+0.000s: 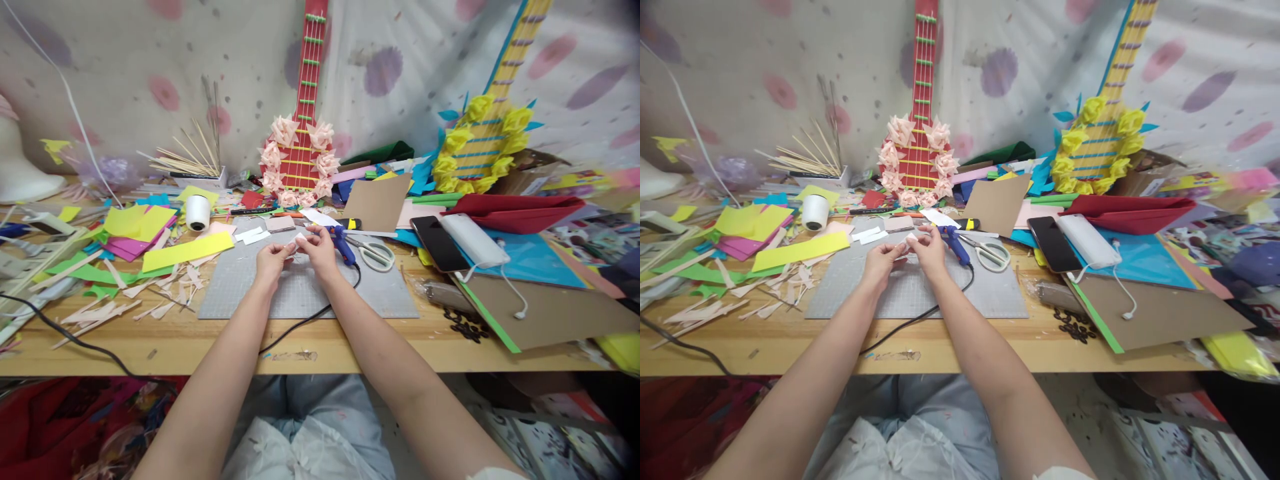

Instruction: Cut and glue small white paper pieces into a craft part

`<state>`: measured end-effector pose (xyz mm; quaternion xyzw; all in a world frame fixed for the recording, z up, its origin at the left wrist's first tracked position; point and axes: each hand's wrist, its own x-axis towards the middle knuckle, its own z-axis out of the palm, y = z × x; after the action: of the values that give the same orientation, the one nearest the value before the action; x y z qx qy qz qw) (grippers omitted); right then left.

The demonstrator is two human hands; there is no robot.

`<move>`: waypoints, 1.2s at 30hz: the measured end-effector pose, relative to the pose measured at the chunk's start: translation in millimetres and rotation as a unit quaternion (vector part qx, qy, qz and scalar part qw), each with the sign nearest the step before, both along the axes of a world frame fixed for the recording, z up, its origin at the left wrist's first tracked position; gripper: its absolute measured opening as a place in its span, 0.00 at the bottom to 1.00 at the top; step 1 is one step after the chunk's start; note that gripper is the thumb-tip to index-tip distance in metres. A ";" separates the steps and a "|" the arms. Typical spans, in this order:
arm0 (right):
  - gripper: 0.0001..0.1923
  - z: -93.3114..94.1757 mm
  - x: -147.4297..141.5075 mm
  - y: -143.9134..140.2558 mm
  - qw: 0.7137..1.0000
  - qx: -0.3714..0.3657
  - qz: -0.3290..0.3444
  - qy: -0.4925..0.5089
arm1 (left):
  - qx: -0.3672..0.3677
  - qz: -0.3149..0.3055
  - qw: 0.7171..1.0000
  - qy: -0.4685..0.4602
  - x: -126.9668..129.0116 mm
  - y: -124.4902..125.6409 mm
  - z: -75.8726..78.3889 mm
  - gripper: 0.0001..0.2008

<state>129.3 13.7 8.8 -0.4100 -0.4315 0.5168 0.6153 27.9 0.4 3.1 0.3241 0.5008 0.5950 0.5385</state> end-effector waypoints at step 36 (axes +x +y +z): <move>0.18 2.2 5.7 5.8 0.999 0.025 -0.021 -0.001 | -0.029 -0.020 0.999 0.020 -1.4 -0.7 1.8 0.14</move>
<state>135.0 19.5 11.0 -0.4037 -0.4362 0.4927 0.6357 26.5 -0.4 4.9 0.3302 0.5217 0.5627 0.5497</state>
